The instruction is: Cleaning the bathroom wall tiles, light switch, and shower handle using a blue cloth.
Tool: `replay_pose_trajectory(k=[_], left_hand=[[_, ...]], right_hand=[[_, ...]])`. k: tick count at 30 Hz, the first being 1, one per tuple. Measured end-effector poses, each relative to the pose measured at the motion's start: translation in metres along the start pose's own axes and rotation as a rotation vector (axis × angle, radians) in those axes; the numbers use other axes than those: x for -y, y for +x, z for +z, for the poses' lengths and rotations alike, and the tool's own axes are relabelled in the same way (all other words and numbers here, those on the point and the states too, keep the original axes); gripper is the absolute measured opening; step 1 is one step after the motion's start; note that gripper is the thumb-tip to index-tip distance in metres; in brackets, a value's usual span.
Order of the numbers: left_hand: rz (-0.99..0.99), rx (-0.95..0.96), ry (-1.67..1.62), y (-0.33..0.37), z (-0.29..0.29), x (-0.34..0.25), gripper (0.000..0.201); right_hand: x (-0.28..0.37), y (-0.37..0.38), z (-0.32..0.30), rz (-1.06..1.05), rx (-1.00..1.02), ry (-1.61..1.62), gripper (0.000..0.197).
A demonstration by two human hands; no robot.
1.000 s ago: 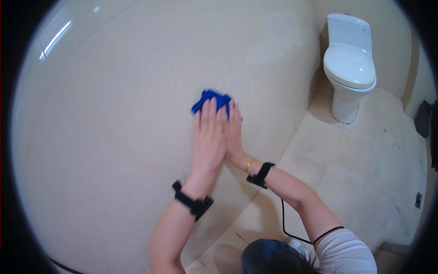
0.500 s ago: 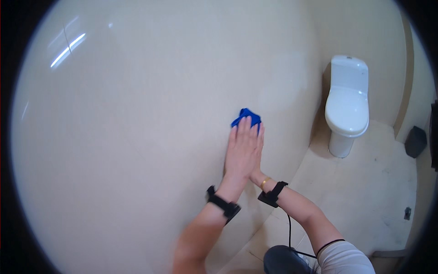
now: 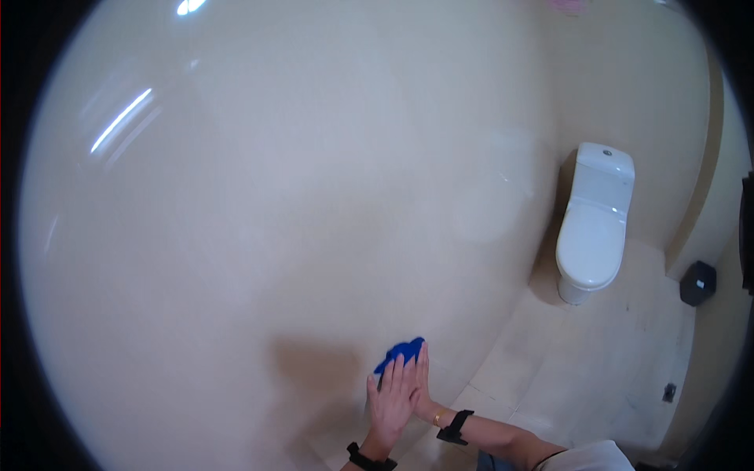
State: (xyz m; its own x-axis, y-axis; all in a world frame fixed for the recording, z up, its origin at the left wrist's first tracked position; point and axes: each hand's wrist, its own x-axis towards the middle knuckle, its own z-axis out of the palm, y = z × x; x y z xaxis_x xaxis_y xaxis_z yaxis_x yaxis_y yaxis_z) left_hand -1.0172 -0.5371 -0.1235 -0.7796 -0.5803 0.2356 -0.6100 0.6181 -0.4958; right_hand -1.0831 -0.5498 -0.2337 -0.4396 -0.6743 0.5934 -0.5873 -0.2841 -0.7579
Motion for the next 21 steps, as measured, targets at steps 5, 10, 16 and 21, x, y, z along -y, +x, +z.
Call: replay_pose_trajectory(k=[5, 10, 16, 21], left_hand=[[0.038, -0.005, -0.024, 0.065, -0.067, 0.007, 0.071], [-0.057, -0.27, -0.024, 0.207, -0.143, 0.005, 0.074], [-0.162, -0.449, 0.189, 0.274, -0.239, 0.02, 0.075], [-0.12, -0.191, -0.104, 0.206, -0.176, 0.024, 0.072]], right_hand=[[0.01, 0.082, -0.049, -0.068, -0.139, -0.023, 0.069], [0.058, 0.243, -0.159, -0.284, -0.212, -0.154, 0.077], [0.079, 0.316, -0.193, -0.244, -0.294, -0.082, 0.062], [0.07, 0.254, -0.166, -0.165, -0.037, -0.104, 0.069]])
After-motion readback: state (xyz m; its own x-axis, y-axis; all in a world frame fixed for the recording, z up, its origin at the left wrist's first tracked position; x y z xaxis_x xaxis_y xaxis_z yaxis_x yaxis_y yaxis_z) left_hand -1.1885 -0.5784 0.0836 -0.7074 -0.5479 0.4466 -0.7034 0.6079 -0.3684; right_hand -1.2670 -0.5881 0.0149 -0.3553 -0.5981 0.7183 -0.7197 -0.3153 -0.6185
